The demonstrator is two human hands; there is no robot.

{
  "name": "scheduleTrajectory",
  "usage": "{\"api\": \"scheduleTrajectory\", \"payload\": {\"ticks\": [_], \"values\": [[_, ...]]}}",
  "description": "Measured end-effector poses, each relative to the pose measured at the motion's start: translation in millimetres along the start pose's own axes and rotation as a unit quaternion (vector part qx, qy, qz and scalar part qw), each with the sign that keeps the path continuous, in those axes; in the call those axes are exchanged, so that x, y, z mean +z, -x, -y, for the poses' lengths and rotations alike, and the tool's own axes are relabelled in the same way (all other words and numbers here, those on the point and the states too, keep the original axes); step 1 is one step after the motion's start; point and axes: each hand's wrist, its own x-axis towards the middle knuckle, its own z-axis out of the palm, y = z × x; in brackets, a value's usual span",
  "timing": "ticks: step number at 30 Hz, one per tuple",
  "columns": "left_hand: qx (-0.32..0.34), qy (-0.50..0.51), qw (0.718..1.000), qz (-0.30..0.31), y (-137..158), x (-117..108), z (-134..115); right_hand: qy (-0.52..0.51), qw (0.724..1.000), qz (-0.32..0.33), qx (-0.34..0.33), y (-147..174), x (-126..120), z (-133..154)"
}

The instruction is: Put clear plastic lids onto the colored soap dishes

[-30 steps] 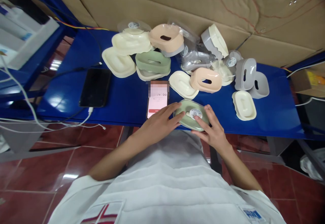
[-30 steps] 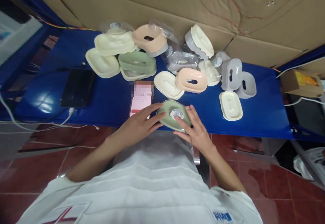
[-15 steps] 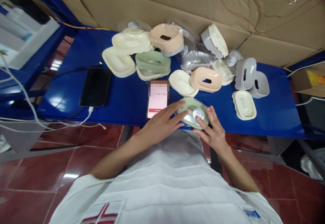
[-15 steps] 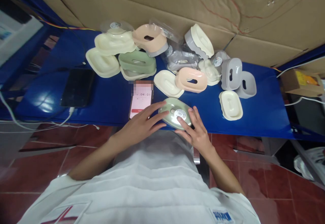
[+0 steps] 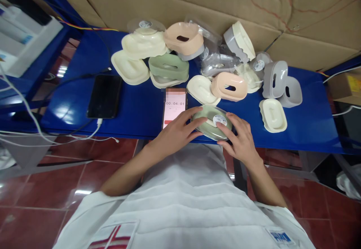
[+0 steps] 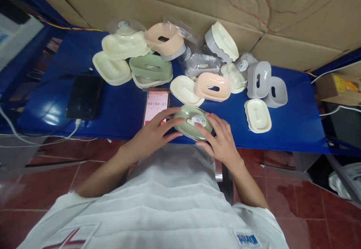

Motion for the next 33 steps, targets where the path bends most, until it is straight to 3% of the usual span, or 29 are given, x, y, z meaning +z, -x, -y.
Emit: {"api": "scheduleTrajectory", "payload": {"ticks": [12, 27, 30, 33], "values": [[-0.017, 0.027, 0.999, 0.019, 1, 3, 3, -0.038, 0.999, 0.005, -0.01, 0, 7, -3], [-0.01, -0.002, 1.0, -0.002, 6, 4, -2, -0.037, 0.999, -0.013, -0.006, 6, 12, 0], [-0.081, -0.091, 0.99, -0.07, 18, -1, -11, -0.028, 0.997, -0.067, 0.001, 13, 7, -2], [-0.194, -0.138, 0.965, -0.113, 32, 0, -18, 0.038, 0.983, -0.17, 0.064, 31, -10, -15]]}}
